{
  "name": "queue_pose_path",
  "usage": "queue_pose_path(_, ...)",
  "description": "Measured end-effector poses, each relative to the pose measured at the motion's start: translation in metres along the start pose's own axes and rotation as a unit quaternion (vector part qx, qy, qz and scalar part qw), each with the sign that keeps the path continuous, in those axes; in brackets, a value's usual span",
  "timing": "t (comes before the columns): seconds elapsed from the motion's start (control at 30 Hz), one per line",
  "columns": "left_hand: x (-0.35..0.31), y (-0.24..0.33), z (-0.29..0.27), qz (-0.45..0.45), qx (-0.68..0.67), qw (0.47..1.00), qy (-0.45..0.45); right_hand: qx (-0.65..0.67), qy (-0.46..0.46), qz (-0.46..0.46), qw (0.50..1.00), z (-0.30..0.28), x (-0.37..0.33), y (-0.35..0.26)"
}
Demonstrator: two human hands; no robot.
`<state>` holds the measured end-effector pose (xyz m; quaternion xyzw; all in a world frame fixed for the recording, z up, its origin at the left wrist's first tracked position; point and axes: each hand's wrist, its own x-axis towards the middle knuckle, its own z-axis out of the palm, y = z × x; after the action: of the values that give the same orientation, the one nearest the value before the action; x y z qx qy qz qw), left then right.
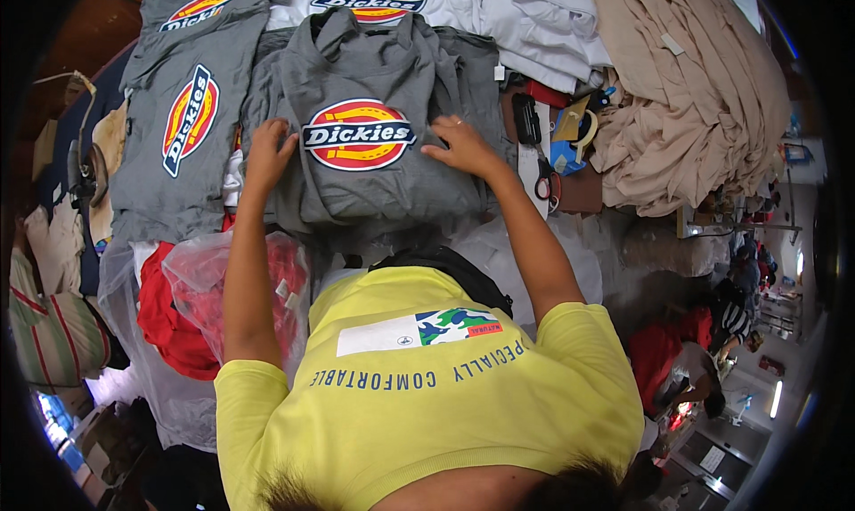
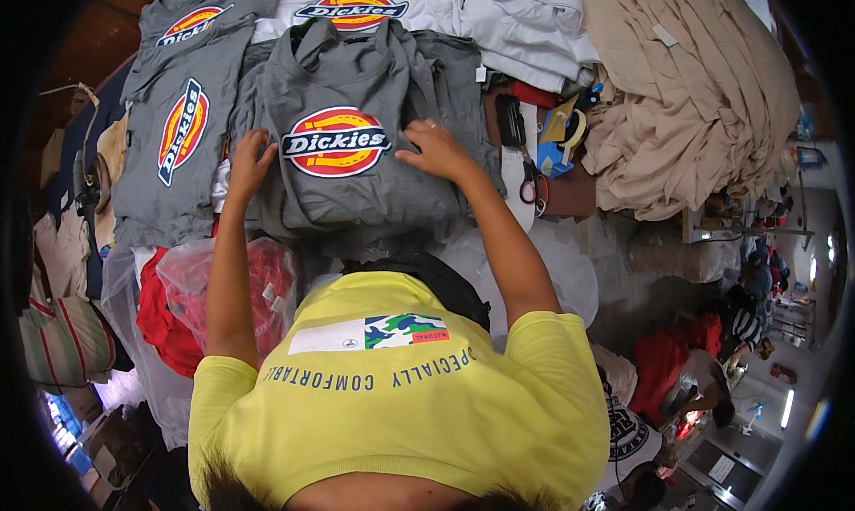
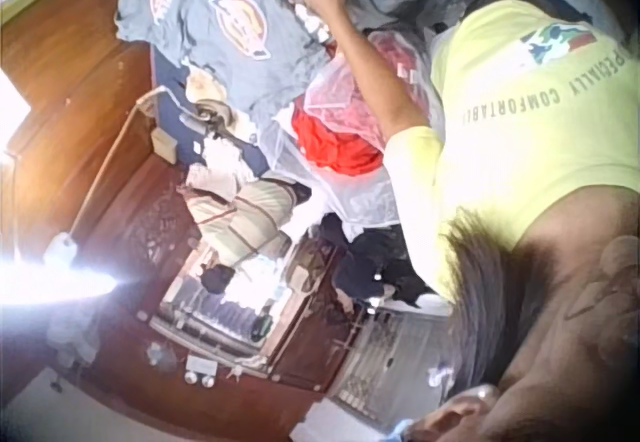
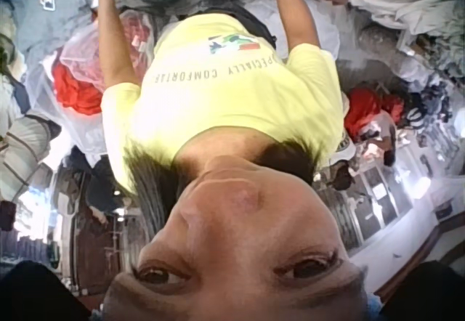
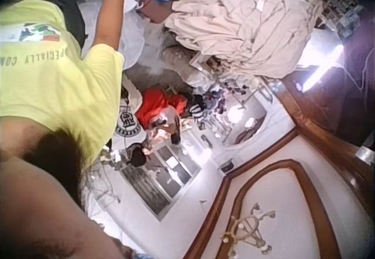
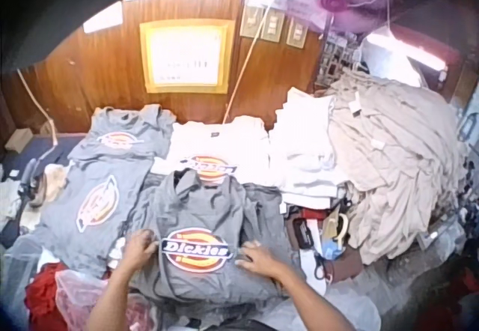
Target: The person folds a series of grey t-shirts from a stack, using scissors to trim a thread from one shirt.
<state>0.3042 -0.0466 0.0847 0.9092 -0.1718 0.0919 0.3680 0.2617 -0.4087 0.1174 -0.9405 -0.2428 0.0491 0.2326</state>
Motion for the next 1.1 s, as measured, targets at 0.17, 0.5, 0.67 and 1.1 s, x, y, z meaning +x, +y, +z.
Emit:
queue_pose_path(0.17,-0.026,0.0,-0.018,-0.142,-0.253,0.956,0.03,0.219,-0.022,0.115,0.969,-0.003,-0.029,-0.009)
queue_pose_path(0.5,-0.1,0.025,-0.082,-0.227,-0.006,0.956,-0.187,0.289,-0.024,0.329,0.898,-0.033,-0.143,0.021)
queue_pose_path(0.67,-0.014,0.019,-0.004,-0.184,-0.042,0.982,-0.027,0.355,0.104,0.253,0.894,0.006,-0.033,-0.009)
queue_pose_path(1.1,-0.07,0.119,-0.014,-0.362,-0.803,0.456,-0.124,0.519,0.025,0.367,0.772,0.049,-0.041,-0.073)
